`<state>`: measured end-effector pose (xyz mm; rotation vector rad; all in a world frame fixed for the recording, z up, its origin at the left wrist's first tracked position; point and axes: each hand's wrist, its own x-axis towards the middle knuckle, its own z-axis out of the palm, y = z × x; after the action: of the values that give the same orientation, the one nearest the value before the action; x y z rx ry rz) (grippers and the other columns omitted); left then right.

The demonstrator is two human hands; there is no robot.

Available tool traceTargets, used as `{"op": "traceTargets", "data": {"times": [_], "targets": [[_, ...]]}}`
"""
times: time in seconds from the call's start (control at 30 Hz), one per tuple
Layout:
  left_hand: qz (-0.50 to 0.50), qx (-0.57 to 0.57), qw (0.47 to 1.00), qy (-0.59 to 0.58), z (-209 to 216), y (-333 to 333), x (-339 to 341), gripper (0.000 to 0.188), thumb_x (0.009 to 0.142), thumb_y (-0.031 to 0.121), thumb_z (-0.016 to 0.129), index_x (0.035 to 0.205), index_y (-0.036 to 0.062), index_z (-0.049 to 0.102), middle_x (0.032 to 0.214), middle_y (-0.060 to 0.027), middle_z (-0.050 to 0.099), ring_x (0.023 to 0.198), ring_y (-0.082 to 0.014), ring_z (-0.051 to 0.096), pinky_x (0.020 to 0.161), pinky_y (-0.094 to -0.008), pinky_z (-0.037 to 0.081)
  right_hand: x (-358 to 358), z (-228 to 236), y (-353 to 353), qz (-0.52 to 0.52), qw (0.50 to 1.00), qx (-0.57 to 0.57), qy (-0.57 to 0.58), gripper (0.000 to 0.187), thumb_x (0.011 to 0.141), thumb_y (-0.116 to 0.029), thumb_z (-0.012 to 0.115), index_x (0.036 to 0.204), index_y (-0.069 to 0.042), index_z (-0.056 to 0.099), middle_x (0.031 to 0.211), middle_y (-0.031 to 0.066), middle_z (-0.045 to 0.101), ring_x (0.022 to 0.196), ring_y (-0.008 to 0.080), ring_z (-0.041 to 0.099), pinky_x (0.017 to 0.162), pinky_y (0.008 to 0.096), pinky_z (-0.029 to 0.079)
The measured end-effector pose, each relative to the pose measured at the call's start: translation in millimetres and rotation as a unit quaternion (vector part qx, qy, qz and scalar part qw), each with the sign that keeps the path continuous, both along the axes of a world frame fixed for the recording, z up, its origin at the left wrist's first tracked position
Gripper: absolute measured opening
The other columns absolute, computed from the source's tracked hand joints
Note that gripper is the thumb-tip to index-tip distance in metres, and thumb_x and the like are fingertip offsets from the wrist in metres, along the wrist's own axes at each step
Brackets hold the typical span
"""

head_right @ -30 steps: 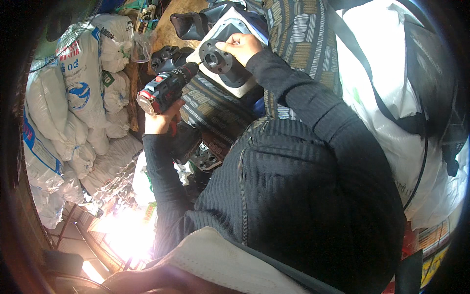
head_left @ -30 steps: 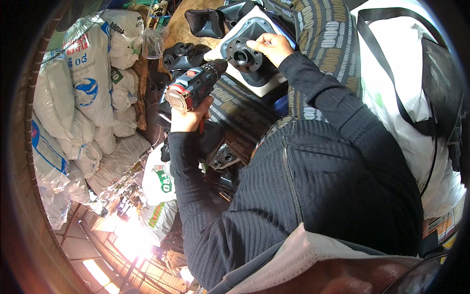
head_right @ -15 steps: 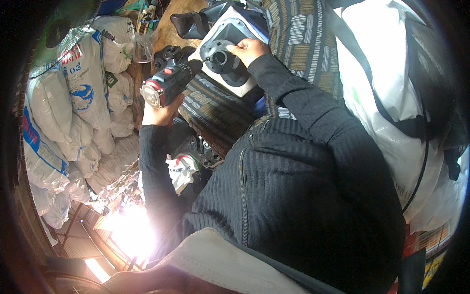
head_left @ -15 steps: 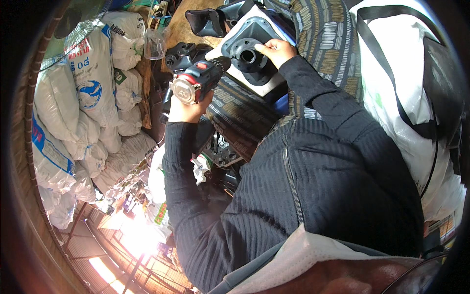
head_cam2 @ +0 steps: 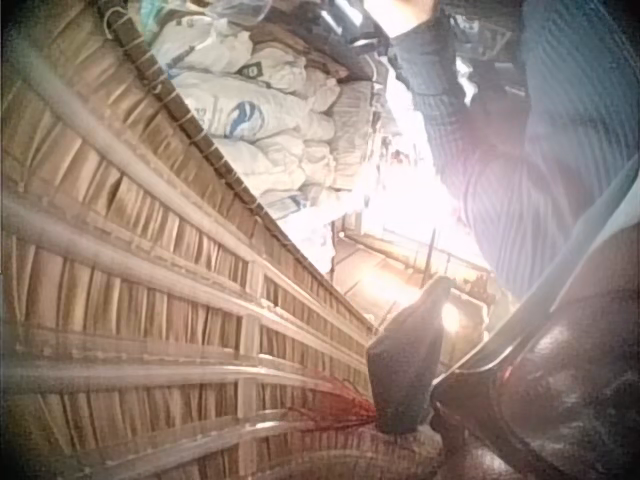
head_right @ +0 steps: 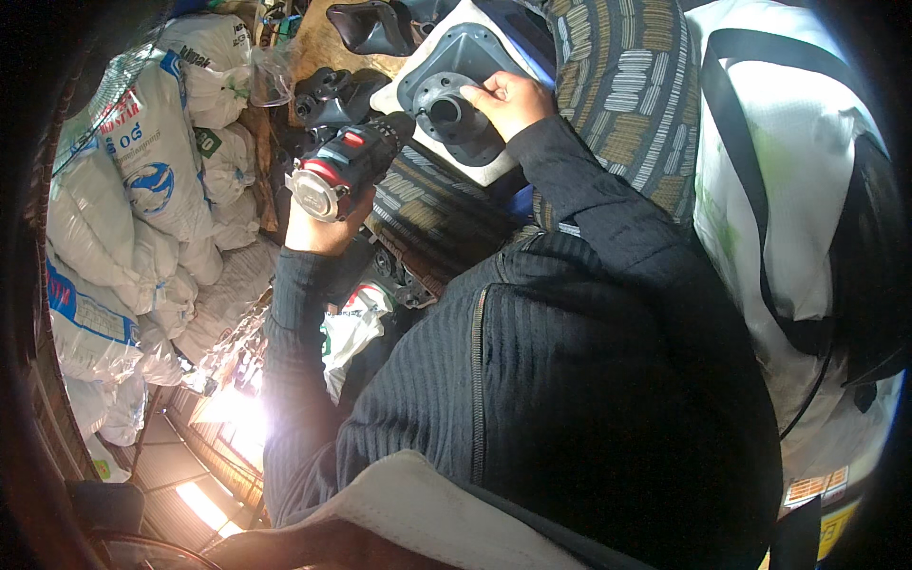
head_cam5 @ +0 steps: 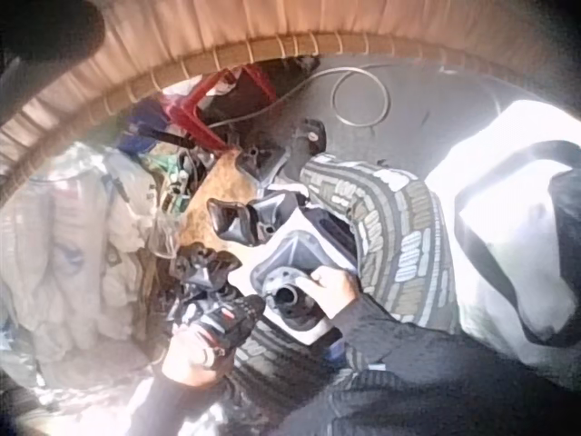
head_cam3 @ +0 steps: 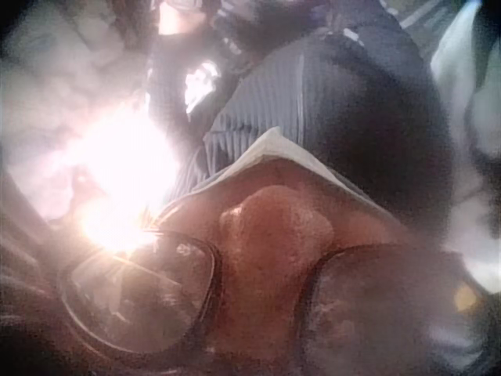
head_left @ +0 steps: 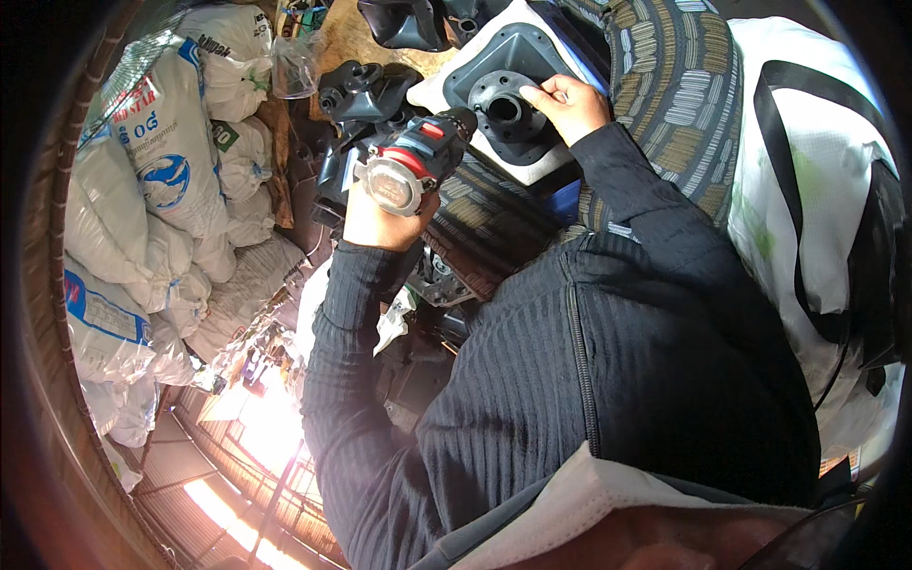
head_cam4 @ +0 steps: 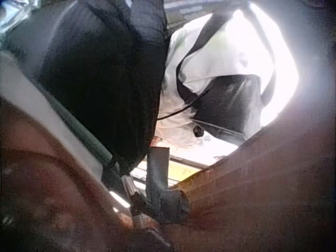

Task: The person uses a cordless impact driver to fasten screws into a black plastic motorcycle part. They repeatedly pick up the part, align it, and drive screws into multiple holes before setting it down.

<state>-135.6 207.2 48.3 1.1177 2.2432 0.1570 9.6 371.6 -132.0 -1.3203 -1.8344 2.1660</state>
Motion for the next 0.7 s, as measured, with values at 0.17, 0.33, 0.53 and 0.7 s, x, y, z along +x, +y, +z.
{"op": "traceTargets", "data": {"times": [0.17, 0.33, 0.53, 0.7], "targets": [[-0.025, -0.009, 0.999, 0.027, -3.8, -3.0, 5.6, 0.031, 0.07, 0.029, 0.07, 0.09, 0.0061, 0.064, 0.086, -0.0114, 0.066, 0.082, -0.03, 0.063, 0.078, -0.0394, 0.049, 1.2, 1.3, -1.5, 0.004, 1.0, 0.021, 0.017, 0.034, 0.08, -0.037, 0.071, 0.079, -0.004, 0.065, 0.062, -0.002, 0.059, 0.057, 0.0055, 0.049, 0.056, 0.0231, 0.041], [0.062, 0.042, 0.997, 0.012, -14.4, -13.6, 9.9, 0.043, 0.071, 0.033, 0.071, 0.103, 0.0065, 0.061, 0.098, -0.015, 0.064, 0.091, -0.0313, 0.063, 0.081, -0.0373, 0.05, -1.9, -8.2, 0.0, 0.041, 0.998, 0.048, -0.014, 0.033, 0.079, -0.037, 0.073, 0.079, -0.005, 0.065, 0.061, -0.0032, 0.057, 0.056, 0.0055, 0.048, 0.056, 0.0229, 0.04], [0.086, 0.056, 0.992, 0.071, 3.6, -29.2, 38.0, 0.039, 0.073, 0.024, 0.071, 0.107, 0.0065, 0.062, 0.1, -0.0121, 0.064, 0.091, -0.0276, 0.061, 0.087, -0.0356, 0.046, -9.5, -30.7, 0.3, -0.001, 0.999, 0.02, 0.045, 0.041, 0.075, -0.042, 0.074, 0.082, -0.003, 0.067, 0.073, 0.004, 0.066, 0.065, 0.0123, 0.059, 0.064, 0.0272, 0.048], [0.245, 0.136, 0.956, -0.09, -7.1, -83.6, 104.8, 0.054, 0.074, 0.015, 0.068, 0.124, 0.0054, 0.051, 0.101, -0.0147, 0.065, 0.096, -0.0303, 0.062, 0.091, -0.0376, 0.046, -15.3, -53.1, 7.4, -0.015, 0.997, -0.07, -0.001, 0.062, 0.077, -0.058, 0.064, 0.097, 0.0, 0.066, 0.092, 0.0122, 0.067, 0.086, 0.0207, 0.061, 0.08, 0.0309, 0.046]]}}
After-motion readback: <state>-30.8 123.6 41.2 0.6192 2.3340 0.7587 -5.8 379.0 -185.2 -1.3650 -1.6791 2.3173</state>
